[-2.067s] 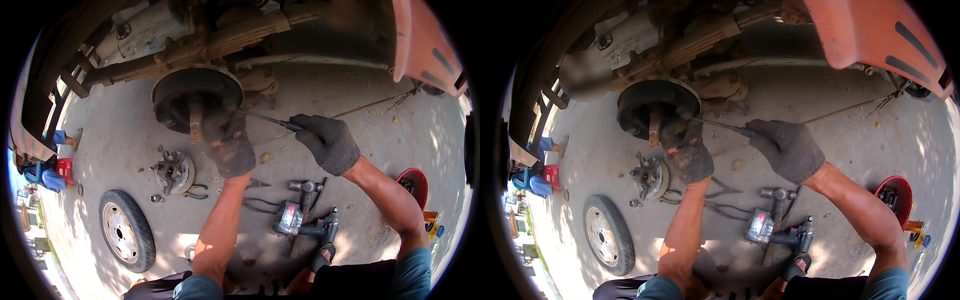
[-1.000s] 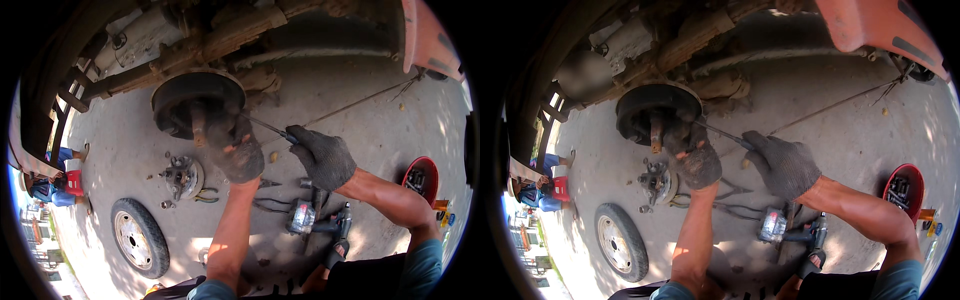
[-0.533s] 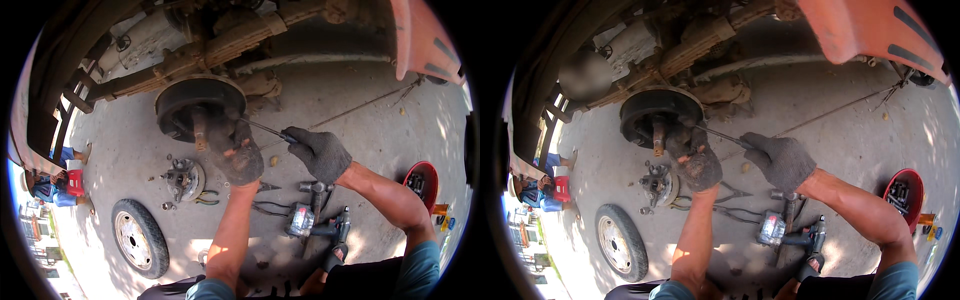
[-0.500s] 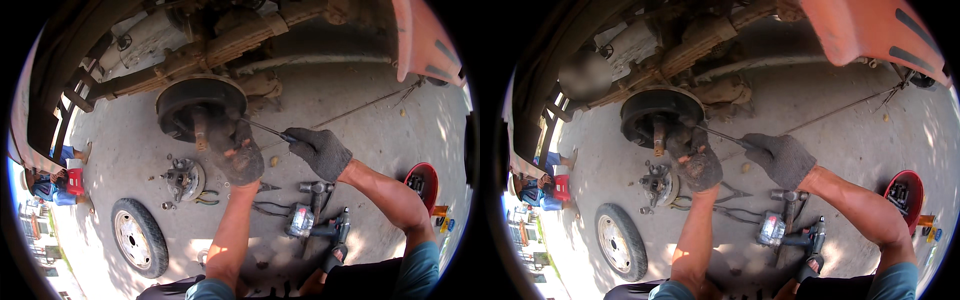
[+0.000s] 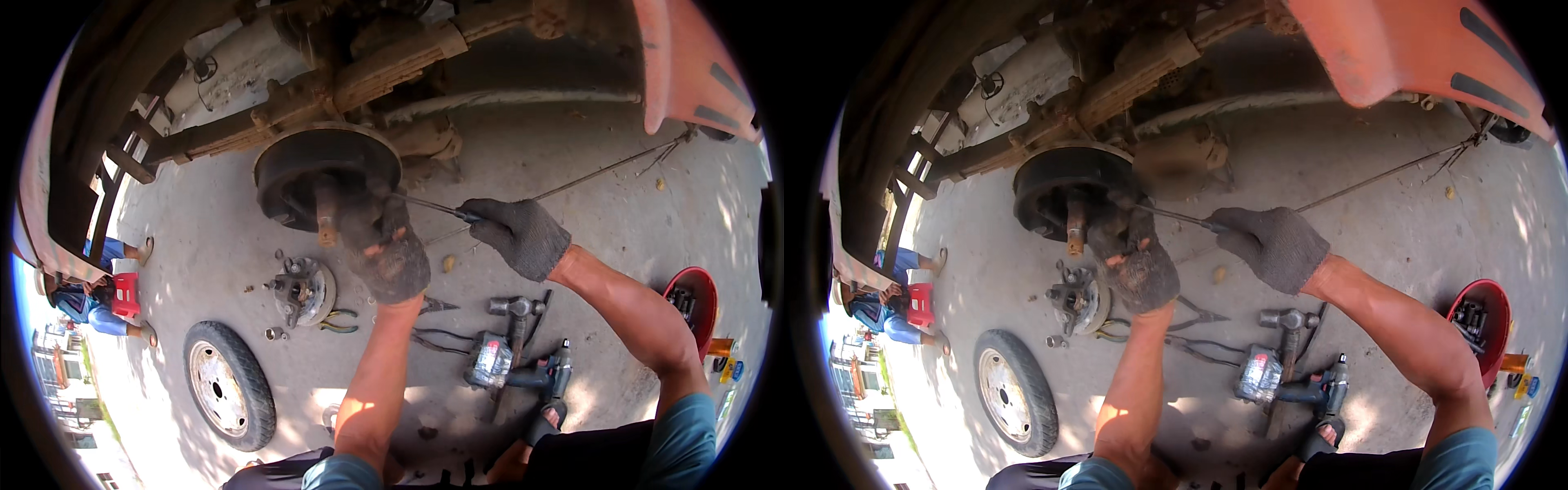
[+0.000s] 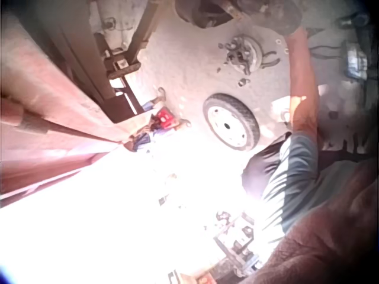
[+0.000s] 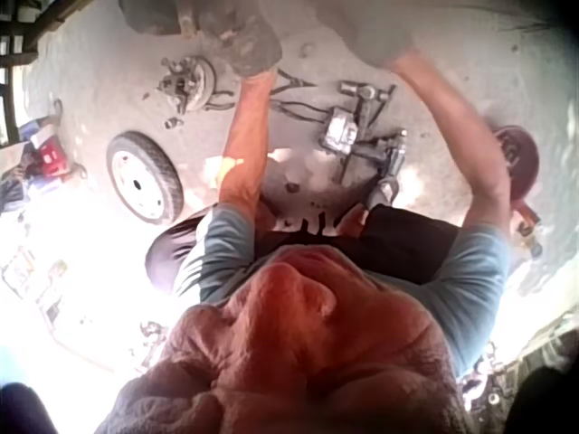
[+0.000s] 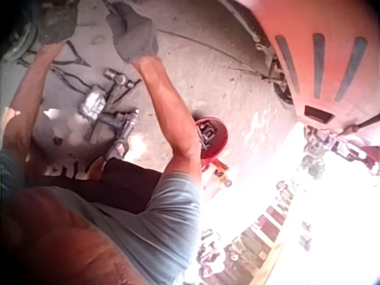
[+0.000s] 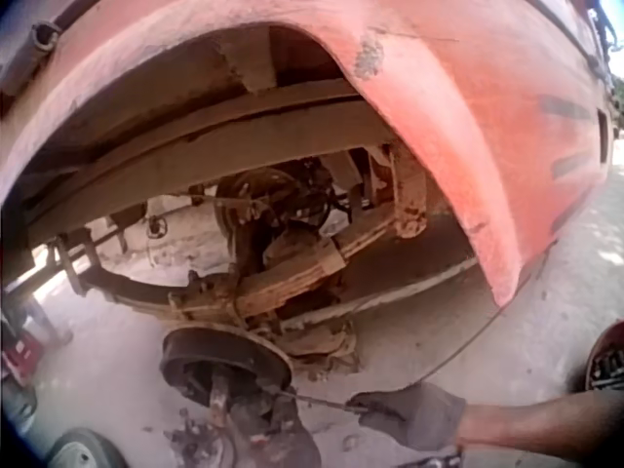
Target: The person uses a screwdriver and pliers to manipulate springs and components within a motorcycle drum brake assembly.
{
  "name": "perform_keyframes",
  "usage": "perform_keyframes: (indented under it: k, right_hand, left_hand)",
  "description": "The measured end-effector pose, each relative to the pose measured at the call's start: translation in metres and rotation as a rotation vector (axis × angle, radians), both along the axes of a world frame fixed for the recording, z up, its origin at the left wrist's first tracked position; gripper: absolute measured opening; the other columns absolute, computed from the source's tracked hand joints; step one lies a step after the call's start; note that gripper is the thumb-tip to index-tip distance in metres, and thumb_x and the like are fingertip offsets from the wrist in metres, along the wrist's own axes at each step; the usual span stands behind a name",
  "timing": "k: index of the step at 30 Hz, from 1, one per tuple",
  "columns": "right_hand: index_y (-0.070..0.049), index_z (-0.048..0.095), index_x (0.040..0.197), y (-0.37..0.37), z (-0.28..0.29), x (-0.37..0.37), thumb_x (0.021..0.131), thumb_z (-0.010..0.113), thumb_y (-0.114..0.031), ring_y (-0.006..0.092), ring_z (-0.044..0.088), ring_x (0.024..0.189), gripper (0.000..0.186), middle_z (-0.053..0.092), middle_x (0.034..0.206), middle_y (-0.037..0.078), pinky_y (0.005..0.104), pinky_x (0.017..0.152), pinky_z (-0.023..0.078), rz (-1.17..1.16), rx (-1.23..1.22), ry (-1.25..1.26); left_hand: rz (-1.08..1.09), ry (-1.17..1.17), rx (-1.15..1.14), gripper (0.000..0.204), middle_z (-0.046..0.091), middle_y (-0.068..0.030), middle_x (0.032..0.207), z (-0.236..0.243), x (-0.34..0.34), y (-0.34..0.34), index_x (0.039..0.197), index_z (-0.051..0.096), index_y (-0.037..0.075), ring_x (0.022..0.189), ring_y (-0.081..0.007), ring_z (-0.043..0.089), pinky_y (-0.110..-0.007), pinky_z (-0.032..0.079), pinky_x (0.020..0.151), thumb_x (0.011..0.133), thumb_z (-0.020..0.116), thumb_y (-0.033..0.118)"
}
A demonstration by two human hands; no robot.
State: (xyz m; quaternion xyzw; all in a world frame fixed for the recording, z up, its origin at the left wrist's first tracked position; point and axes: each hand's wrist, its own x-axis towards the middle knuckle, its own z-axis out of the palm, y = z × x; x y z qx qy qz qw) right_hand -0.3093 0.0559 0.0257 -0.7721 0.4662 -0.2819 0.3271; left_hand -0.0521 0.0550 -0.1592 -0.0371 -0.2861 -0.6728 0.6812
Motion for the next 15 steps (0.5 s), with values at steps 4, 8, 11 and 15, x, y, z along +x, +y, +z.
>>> perform_keyframes:
  k: [4, 8, 11, 15]
  right_hand:
    - [-0.003, 0.069, 0.129, -0.013, 0.001, -0.01, 0.101, 0.065, -0.026, 0.026, 0.072, 0.081, 0.036, 0.076, 0.101, 0.017, 0.0384, 0.076, 0.056, 0.074, 0.221, -0.096]
    - [-0.003, 0.068, 0.131, -0.023, 0.013, -0.01, 0.101, 0.065, -0.021, 0.0189, 0.067, 0.074, 0.035, 0.075, 0.094, 0.014, 0.0352, 0.073, 0.056, 0.122, 0.413, -0.115]
    - [-0.003, 0.067, 0.131, -0.022, -0.006, -0.01, 0.101, 0.065, -0.022, 0.0234, 0.07, 0.077, 0.036, 0.076, 0.097, 0.017, 0.0359, 0.075, 0.056, 0.078, 0.017, -0.03]
    - [-0.003, 0.067, 0.132, -0.014, -0.027, -0.003, 0.102, 0.065, -0.023, 0.0298, 0.073, 0.083, 0.036, 0.075, 0.101, 0.021, 0.0369, 0.079, 0.057, 0.005, -0.255, 0.052]
  left_hand:
    - [0.057, 0.002, 0.082, 0.031, 0.062, -0.0057, 0.14, -0.01, -0.007, 0.003, 0.134, 0.061, 0.018, 0.128, -0.0211, 0.058, -0.035, 0.045, 0.111, 0.109, 0.048, 0.031]
    - [0.124, -0.031, 0.126, 0.03, 0.063, -0.0081, 0.139, -0.004, -0.006, 0.005, 0.133, 0.061, 0.015, 0.126, -0.0222, 0.06, -0.036, 0.048, 0.109, 0.108, 0.05, 0.029]
    - [0.21, -0.091, 0.196, 0.03, 0.064, -0.0098, 0.139, 0.01, -0.016, 0.006, 0.132, 0.06, 0.013, 0.125, -0.0229, 0.062, -0.036, 0.05, 0.108, 0.107, 0.052, 0.028]
    - [0.045, 0.014, -0.002, 0.032, 0.063, -0.0079, 0.139, 0.054, -0.025, 0.008, 0.136, 0.06, 0.01, 0.127, -0.0229, 0.06, -0.035, 0.048, 0.11, 0.107, 0.053, 0.024]
